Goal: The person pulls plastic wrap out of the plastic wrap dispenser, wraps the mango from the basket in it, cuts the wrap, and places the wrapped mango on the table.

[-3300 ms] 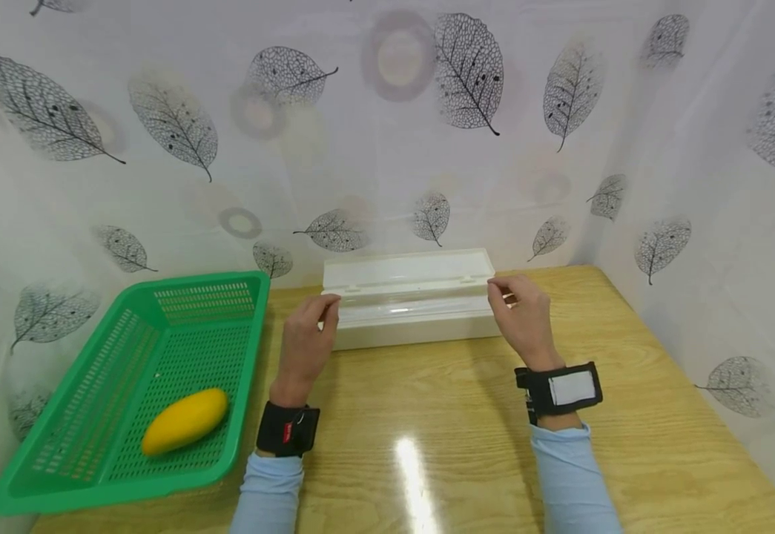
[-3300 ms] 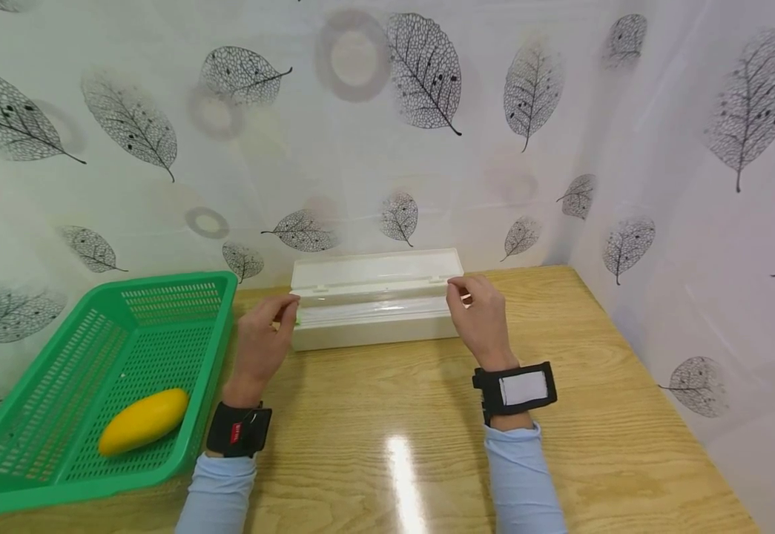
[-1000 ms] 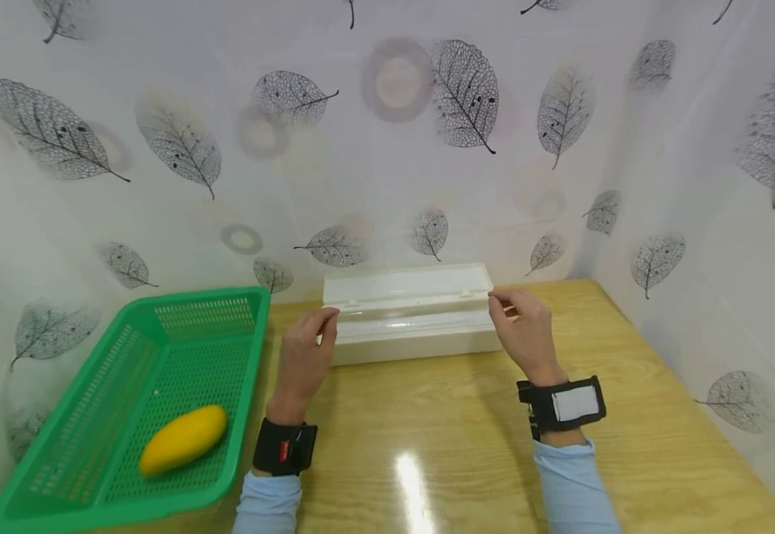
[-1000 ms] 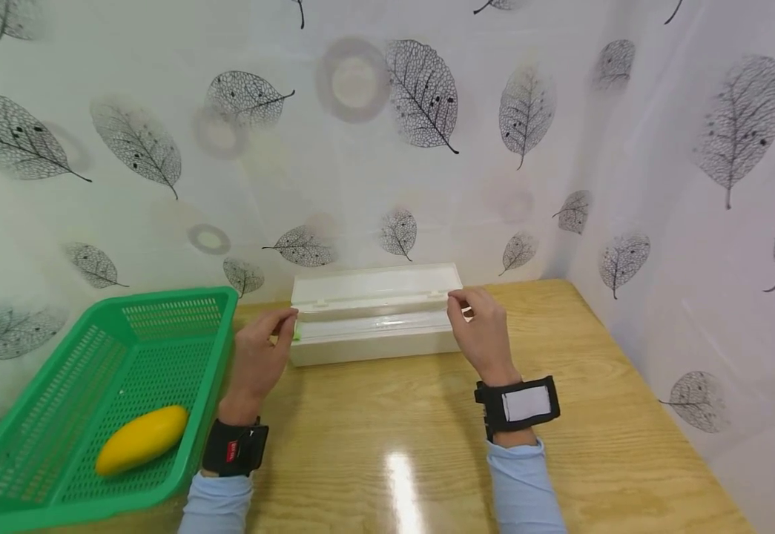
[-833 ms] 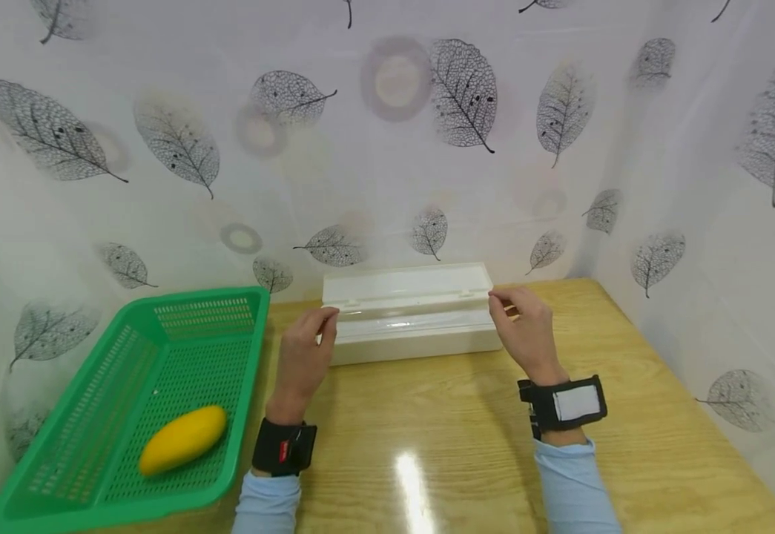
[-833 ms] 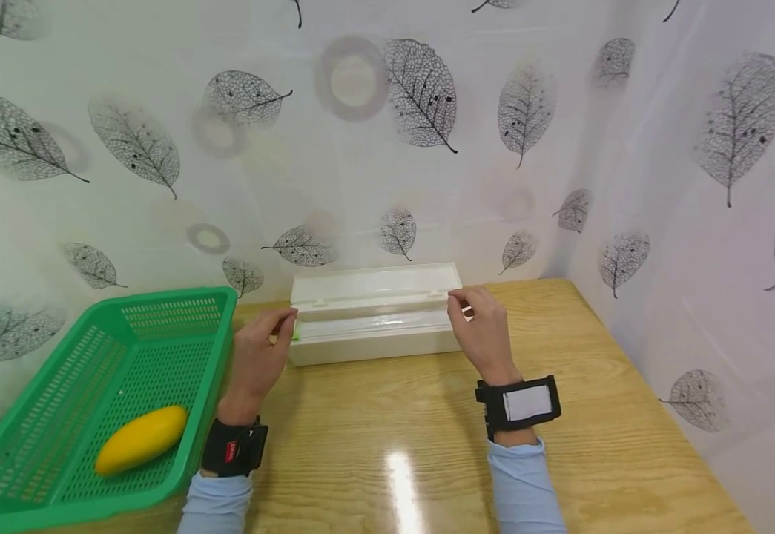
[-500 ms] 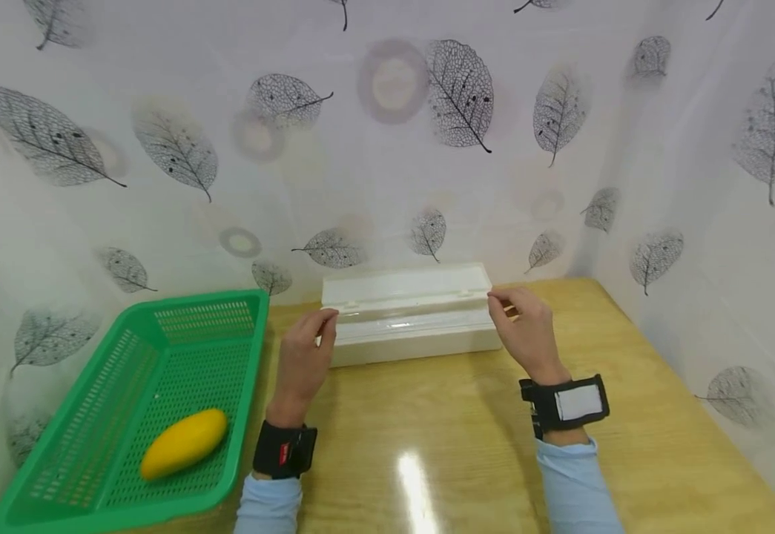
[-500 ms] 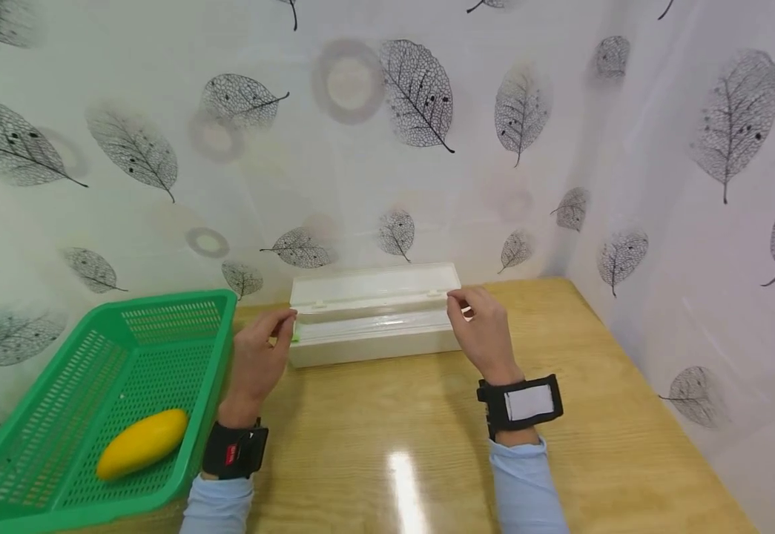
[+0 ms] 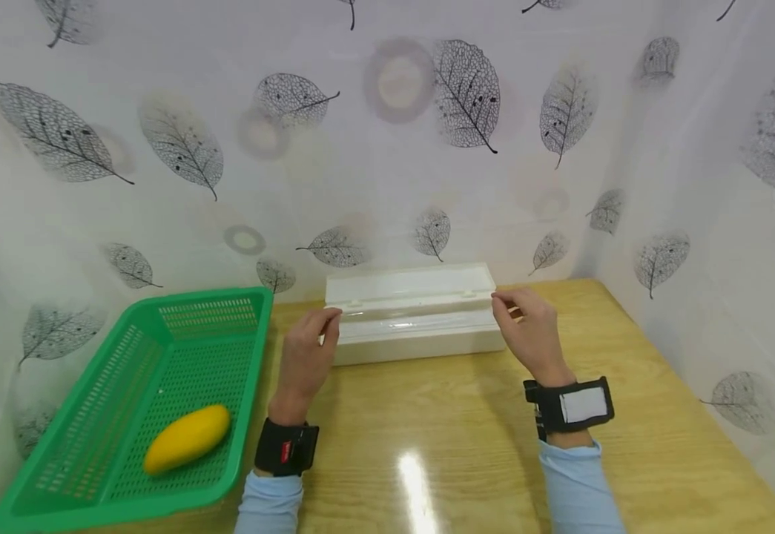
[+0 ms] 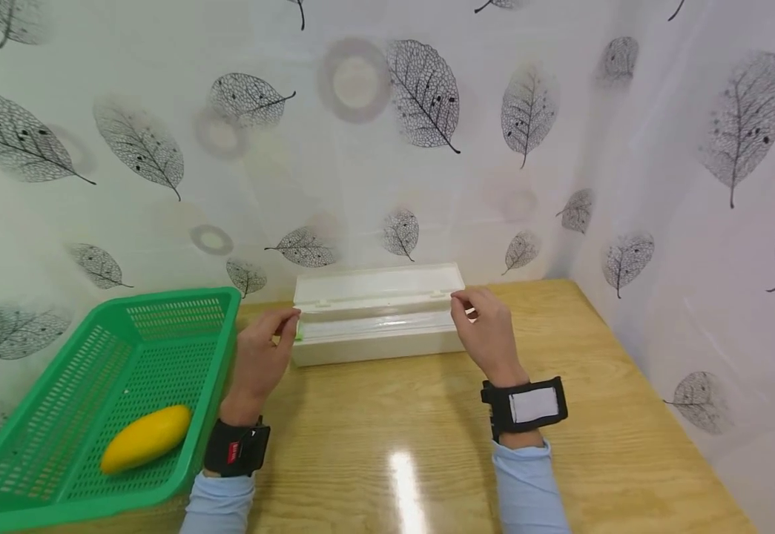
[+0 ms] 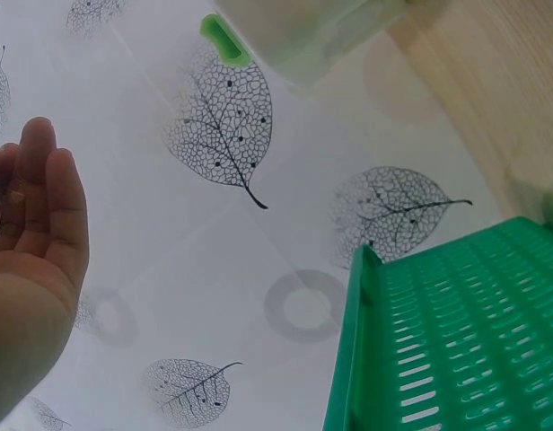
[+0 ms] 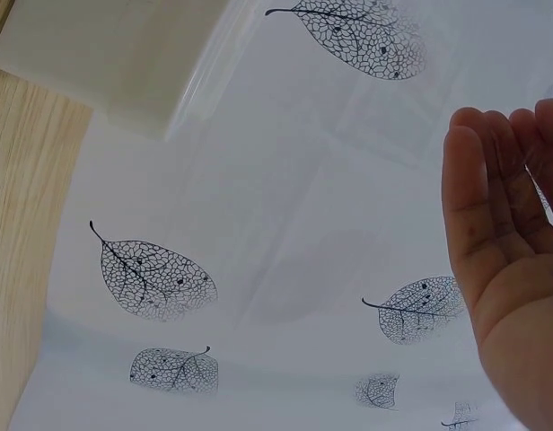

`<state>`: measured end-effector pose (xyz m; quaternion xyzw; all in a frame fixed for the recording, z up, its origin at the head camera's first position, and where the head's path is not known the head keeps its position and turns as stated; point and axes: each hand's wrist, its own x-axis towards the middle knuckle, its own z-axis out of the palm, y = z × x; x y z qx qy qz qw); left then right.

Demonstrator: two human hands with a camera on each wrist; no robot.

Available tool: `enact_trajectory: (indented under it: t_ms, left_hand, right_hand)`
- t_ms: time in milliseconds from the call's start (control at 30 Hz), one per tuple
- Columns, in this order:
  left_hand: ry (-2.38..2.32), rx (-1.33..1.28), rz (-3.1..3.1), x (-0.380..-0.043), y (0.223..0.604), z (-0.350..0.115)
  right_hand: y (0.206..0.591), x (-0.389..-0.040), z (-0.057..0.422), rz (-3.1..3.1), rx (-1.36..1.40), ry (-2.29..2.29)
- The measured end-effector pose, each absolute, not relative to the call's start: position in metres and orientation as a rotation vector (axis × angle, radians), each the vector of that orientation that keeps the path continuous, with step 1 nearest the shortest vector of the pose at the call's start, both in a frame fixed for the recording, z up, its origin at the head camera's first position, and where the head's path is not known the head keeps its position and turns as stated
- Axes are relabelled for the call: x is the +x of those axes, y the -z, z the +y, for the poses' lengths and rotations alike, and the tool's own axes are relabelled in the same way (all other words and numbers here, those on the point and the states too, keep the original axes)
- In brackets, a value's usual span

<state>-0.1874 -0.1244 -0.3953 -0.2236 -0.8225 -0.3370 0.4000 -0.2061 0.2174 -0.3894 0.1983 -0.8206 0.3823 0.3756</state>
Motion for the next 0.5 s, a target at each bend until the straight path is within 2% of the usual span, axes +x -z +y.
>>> enact_trajectory:
  t_ms: [500]
  left_hand:
    - [0.85,-0.552,-2.088,-0.1851,0.3976,-0.1239]
  right_hand:
    - [0.3868,-0.1994,0.2182,-2.126,0.519,-0.974]
